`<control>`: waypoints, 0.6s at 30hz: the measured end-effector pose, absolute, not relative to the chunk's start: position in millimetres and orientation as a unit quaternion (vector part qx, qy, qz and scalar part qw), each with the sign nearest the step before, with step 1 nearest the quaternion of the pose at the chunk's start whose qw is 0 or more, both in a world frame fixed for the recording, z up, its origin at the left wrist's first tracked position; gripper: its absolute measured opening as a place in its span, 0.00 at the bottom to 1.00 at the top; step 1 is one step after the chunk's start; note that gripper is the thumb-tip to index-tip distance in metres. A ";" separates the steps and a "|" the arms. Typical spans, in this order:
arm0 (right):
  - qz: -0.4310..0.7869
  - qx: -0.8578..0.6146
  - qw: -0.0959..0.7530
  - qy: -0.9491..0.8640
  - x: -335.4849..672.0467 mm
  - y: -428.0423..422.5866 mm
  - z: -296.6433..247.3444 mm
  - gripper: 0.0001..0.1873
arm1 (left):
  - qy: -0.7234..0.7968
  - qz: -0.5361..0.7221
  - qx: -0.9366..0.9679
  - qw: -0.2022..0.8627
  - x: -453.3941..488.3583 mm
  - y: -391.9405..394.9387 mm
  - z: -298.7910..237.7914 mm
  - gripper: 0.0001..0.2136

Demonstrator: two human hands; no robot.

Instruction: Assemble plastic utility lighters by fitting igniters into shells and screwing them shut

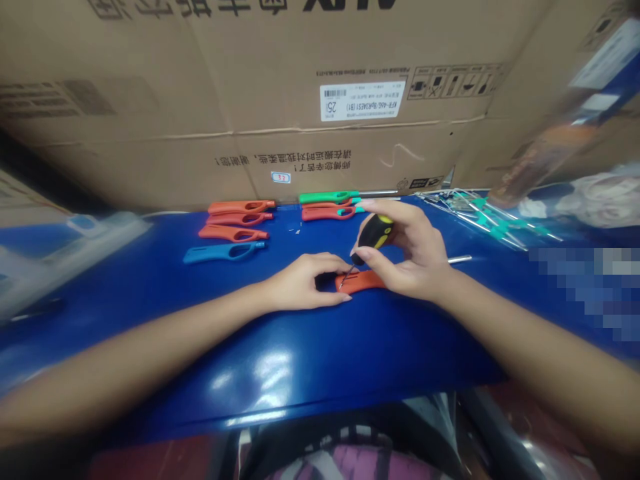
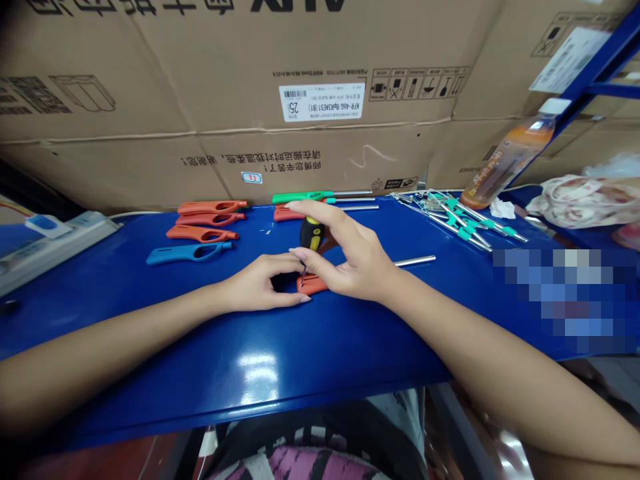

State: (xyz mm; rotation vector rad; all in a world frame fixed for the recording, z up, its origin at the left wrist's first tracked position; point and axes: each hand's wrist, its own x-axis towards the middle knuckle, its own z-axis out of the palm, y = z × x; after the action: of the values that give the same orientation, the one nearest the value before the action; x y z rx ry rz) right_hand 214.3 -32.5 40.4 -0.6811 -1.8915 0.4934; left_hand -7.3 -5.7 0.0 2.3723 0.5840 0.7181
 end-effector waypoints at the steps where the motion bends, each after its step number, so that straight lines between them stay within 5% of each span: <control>1: 0.206 -0.287 0.513 -0.782 214.8 -32.3 40.1 0.27 | 0.219 0.268 0.891 0.295 -7.3 -5.8 0.3 0.16; 18: 0.079 -0.176 0.554 -0.810 216.6 -24.6 34.9 0.29 | 0.194 0.274 0.897 0.286 -8.0 -4.9 0.4 0.15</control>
State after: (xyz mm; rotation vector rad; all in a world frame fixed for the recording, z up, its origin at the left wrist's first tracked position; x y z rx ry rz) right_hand 216.6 -24.6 34.9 -0.4166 -1.9136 0.1870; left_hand -8.0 -4.9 0.4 2.3990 0.5181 0.7332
